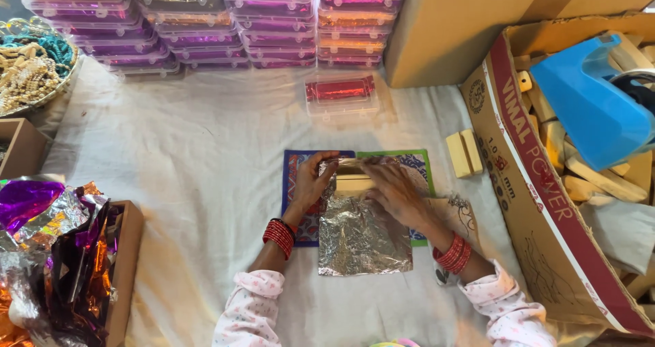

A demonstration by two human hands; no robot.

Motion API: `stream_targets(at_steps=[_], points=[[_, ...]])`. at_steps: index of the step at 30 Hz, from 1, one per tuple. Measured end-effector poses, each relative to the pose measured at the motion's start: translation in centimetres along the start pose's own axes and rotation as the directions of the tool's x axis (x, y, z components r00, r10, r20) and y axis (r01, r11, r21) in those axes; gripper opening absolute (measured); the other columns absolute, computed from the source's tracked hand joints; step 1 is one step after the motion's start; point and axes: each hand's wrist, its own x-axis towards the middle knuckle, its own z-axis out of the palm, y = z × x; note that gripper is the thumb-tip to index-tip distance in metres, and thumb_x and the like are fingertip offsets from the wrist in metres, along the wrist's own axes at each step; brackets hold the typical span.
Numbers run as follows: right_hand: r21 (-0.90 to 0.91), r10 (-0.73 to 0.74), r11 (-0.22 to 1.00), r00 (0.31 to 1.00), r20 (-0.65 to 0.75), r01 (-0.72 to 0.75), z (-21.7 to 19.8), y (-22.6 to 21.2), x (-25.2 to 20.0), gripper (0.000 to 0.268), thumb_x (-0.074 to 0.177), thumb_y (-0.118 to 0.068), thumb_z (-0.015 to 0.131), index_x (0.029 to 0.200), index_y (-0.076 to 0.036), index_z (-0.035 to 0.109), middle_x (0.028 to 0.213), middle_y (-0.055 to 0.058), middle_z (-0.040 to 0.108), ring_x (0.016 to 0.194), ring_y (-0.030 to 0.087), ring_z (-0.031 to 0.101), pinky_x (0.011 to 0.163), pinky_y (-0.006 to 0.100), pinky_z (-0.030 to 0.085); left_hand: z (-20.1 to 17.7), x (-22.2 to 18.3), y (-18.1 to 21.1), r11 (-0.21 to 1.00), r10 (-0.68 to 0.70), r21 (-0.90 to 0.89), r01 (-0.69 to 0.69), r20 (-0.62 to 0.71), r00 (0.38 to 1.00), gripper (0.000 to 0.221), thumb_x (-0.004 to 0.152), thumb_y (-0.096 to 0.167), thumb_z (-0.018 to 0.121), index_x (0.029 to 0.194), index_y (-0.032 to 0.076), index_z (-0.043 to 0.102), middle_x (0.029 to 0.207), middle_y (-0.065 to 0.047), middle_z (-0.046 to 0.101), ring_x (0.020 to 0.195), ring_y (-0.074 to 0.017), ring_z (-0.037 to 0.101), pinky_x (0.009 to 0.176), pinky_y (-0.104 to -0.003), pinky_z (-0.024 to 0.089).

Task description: Wrapping small wooden blocks in foil and paper labels.

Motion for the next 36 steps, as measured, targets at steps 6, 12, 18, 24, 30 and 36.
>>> stream_targets(at_steps=[6, 12, 18, 24, 30, 36], points=[[0.100, 0.080, 0.992, 0.997, 0.001, -0.079, -1.9, 1.8, -2.6, 0.076, 0.084, -0.020, 0.074, 0.152, -0.008, 0.042, 0.145, 0.016, 0.054, 0.135, 0.033, 0.048, 0.115, 0.047, 0.036, 0.1, 0.0, -0.4, 1.000, 0.006, 0.031, -0.006, 0.011, 1.000, 0.021, 0.099, 0.012, 0.066, 0.115, 0.001, 0.073, 0.107, -0.008, 0.077, 0.092, -0.0104, 0.069, 0.078, -0.025, 0.056], [0.140, 0.071, 0.988, 0.997, -0.039, -0.065, -0.6, 2.4, -3.3, 0.070, 0.089, -0.018, 0.070, 0.153, -0.007, 0.044, 0.148, 0.015, 0.054, 0.134, 0.031, 0.052, 0.116, 0.045, 0.039, 0.3, -0.1, -0.3, 0.999, -0.036, 0.006, 0.036, 0.016, 0.999, 0.018, 0.099, 0.012, 0.065, 0.112, 0.002, 0.072, 0.107, -0.007, 0.076, 0.090, -0.0101, 0.069, 0.075, -0.026, 0.056], [0.112, 0.058, 0.992, 0.997, -0.053, -0.052, 0.8, 2.5, -2.0, 0.059, 0.094, -0.023, 0.067, 0.148, -0.005, 0.050, 0.144, 0.016, 0.060, 0.129, 0.030, 0.057, 0.112, 0.046, 0.043, 0.2, 0.0, -0.6, 0.999, 0.005, 0.045, -0.005, 0.010, 1.000, 0.017, 0.099, 0.013, 0.066, 0.111, 0.001, 0.072, 0.107, -0.007, 0.076, 0.092, -0.0106, 0.070, 0.077, -0.026, 0.057], [0.147, 0.108, 0.984, 0.994, -0.015, -0.105, 0.7, 2.5, -1.6, 0.050, 0.097, -0.026, 0.064, 0.142, -0.005, 0.058, 0.138, 0.016, 0.065, 0.124, 0.032, 0.062, 0.108, 0.044, 0.047, 0.2, -0.1, -0.3, 0.999, -0.008, 0.041, 0.007, 0.011, 1.000, 0.017, 0.099, 0.012, 0.066, 0.110, 0.001, 0.072, 0.106, -0.007, 0.076, 0.091, -0.0104, 0.070, 0.078, -0.026, 0.057], [0.153, 0.106, 0.983, 0.994, -0.025, -0.101, 0.8, 2.7, -1.8, 0.049, 0.095, -0.024, 0.065, 0.140, -0.005, 0.060, 0.138, 0.016, 0.065, 0.123, 0.032, 0.064, 0.108, 0.045, 0.048, 0.3, -0.1, -0.4, 0.999, -0.038, 0.018, 0.037, 0.016, 0.999, 0.017, 0.099, 0.012, 0.066, 0.111, 0.002, 0.072, 0.105, -0.007, 0.077, 0.091, -0.0111, 0.069, 0.079, -0.027, 0.056], [0.174, 0.107, 0.980, 0.994, -0.034, -0.099, 1.0, 2.8, -1.8, 0.049, 0.094, -0.023, 0.067, 0.139, -0.006, 0.061, 0.136, 0.016, 0.066, 0.121, 0.032, 0.065, 0.106, 0.044, 0.050, 0.2, -0.1, -0.7, 0.999, 0.026, 0.042, -0.026, 0.018, 1.000, 0.016, 0.099, 0.012, 0.066, 0.110, 0.002, 0.072, 0.108, -0.007, 0.077, 0.096, -0.0122, 0.070, 0.083, -0.028, 0.056]])
